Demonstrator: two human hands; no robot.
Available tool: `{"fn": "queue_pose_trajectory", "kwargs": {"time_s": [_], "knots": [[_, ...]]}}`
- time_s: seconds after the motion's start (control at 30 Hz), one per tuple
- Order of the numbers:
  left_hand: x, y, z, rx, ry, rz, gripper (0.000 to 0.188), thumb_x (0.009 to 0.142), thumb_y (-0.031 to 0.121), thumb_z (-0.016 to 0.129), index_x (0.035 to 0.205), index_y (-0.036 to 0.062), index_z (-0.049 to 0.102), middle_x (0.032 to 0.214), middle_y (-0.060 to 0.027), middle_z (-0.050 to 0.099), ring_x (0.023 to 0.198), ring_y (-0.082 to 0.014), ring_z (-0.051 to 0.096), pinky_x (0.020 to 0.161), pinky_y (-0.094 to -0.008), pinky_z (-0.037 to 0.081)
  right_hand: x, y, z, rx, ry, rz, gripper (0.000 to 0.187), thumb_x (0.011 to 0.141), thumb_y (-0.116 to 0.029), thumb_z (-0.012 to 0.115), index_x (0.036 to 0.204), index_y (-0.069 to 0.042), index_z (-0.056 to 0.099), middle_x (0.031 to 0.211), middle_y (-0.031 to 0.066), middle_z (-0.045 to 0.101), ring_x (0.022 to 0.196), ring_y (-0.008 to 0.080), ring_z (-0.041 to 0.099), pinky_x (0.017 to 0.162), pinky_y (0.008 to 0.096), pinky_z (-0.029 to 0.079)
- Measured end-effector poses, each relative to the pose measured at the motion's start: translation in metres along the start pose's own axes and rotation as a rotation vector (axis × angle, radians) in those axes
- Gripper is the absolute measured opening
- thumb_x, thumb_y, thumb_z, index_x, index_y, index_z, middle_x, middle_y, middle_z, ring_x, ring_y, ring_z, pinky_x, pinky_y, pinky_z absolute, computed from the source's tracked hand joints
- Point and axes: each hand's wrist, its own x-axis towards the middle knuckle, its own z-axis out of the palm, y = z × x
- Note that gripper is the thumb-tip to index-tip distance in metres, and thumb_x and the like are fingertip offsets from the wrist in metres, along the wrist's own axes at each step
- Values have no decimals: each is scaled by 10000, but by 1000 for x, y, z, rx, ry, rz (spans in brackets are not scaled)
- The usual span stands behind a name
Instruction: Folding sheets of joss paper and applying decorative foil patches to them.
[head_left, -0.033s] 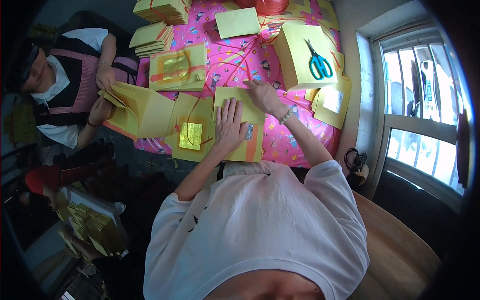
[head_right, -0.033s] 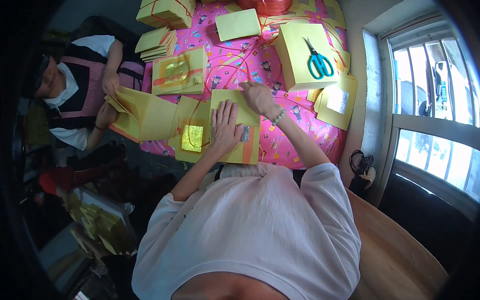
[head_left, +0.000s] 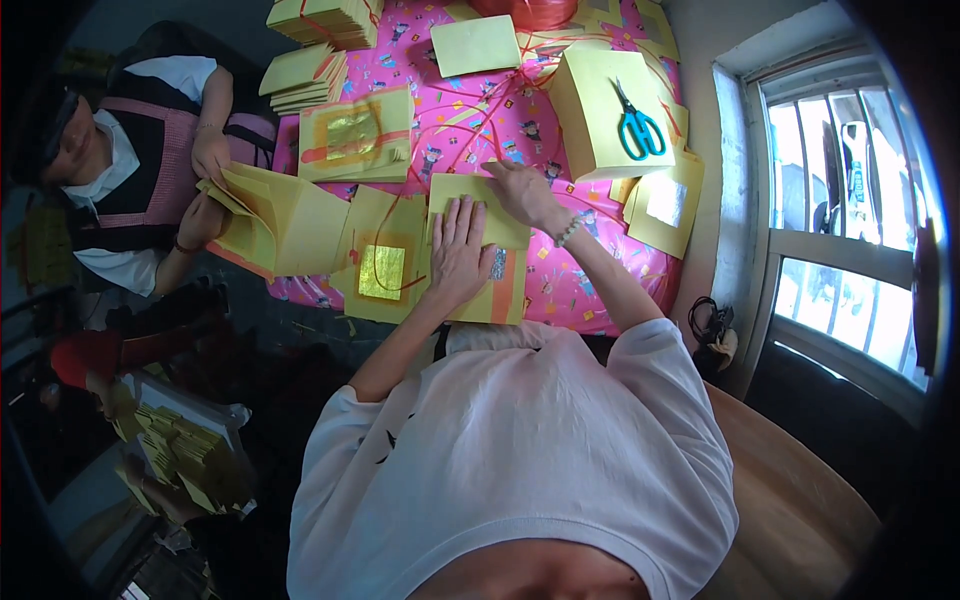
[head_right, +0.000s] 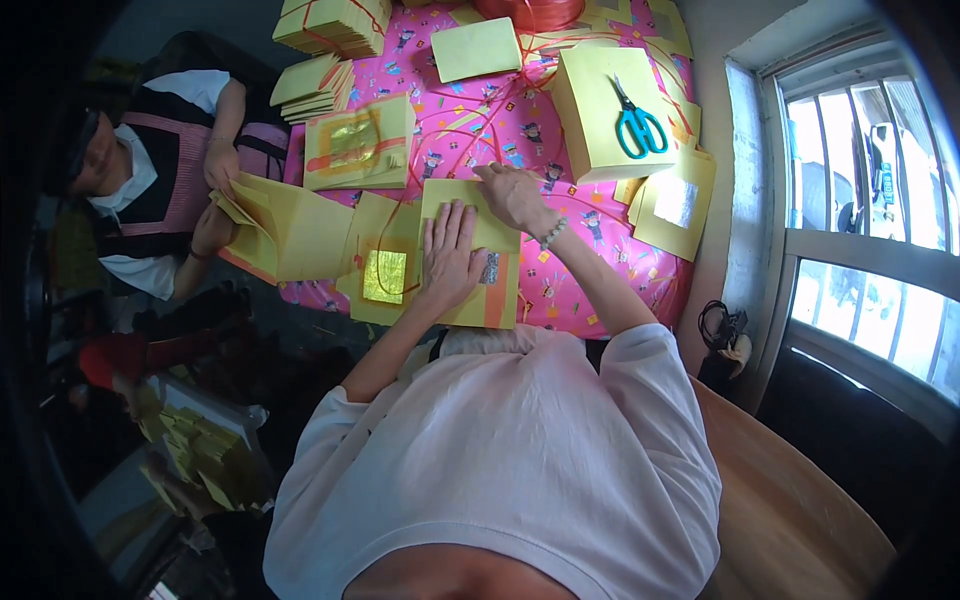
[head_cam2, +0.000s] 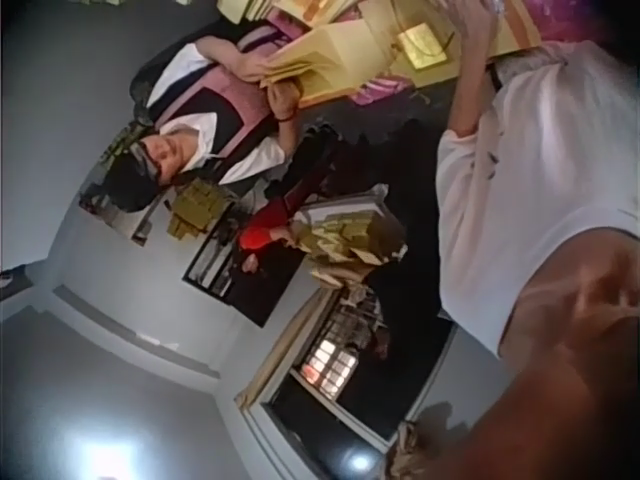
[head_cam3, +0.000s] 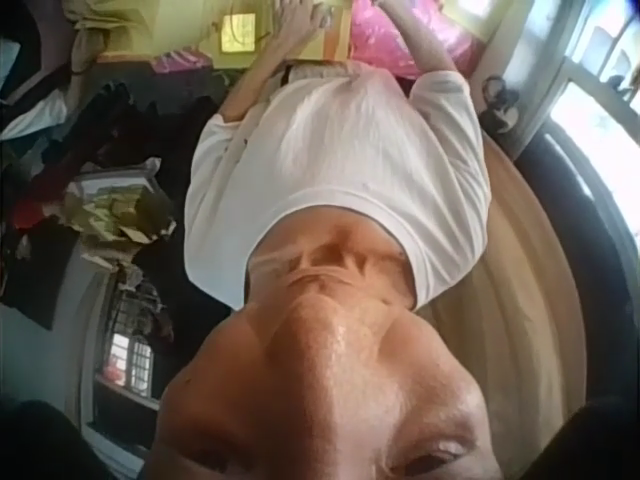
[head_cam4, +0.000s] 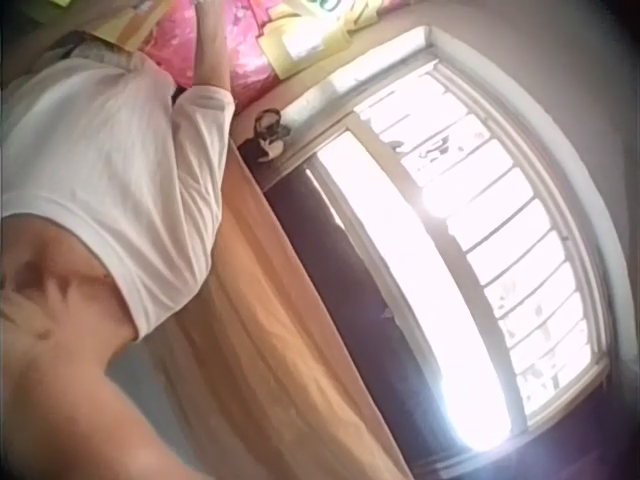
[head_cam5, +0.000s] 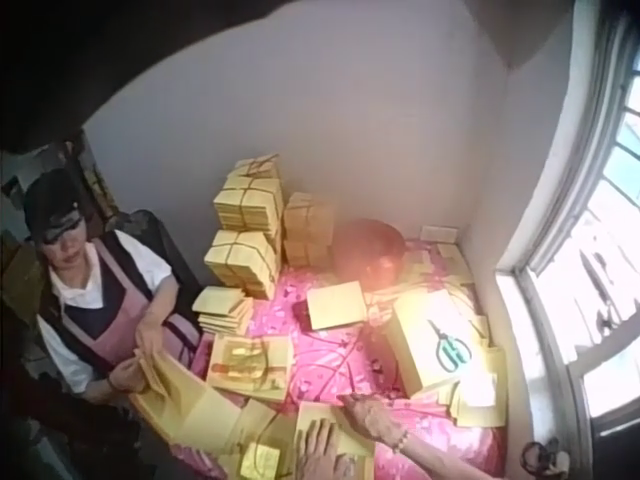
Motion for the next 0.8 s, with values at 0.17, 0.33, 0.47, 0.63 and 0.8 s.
{"fn": "queue_pose_trajectory", "kwargs": {"time_s": [0.17,0.33,0.47,0.63,0.8], "knots": [[-3,-1,2,7,8,-2,707,908,342,519,1479,-2,285,1542,-212,253,1447,-364,196,1156,-545,124,4,-9,5,56,-81,-33,253,933,-178,543,1121,-20,603,1001,183,640,894,358,641,783,438,524],[-4,-1,2,-1,11,6,700,917,354,503,1479,-3,288,1542,-213,254,1449,-361,193,1156,-546,117,0,-9,8,92,-64,-12,249,937,-182,537,1113,-20,605,994,183,638,892,355,642,782,435,526],[-6,-1,5,-3,18,-6,693,924,354,495,1485,8,284,1549,-201,250,1454,-357,186,1157,-546,112,-1,-12,8,75,-21,-60,233,927,-162,547,1102,-20,608,972,176,630,883,352,638,774,433,526],[-7,0,7,4,24,-17,693,926,355,494,1490,15,280,1556,-192,242,1457,-356,181,1157,-548,110,-1,-14,5,65,-27,-76,223,922,-145,551,1101,-27,610,985,162,626,886,343,635,767,427,527],[-7,0,8,-17,11,-31,684,926,344,485,1492,19,280,1557,-196,238,1459,-358,175,1158,-546,111,-1,-18,3,26,-40,-62,212,868,-119,556,1051,-41,629,936,96,632,973,254,612,791,377,535]]}}
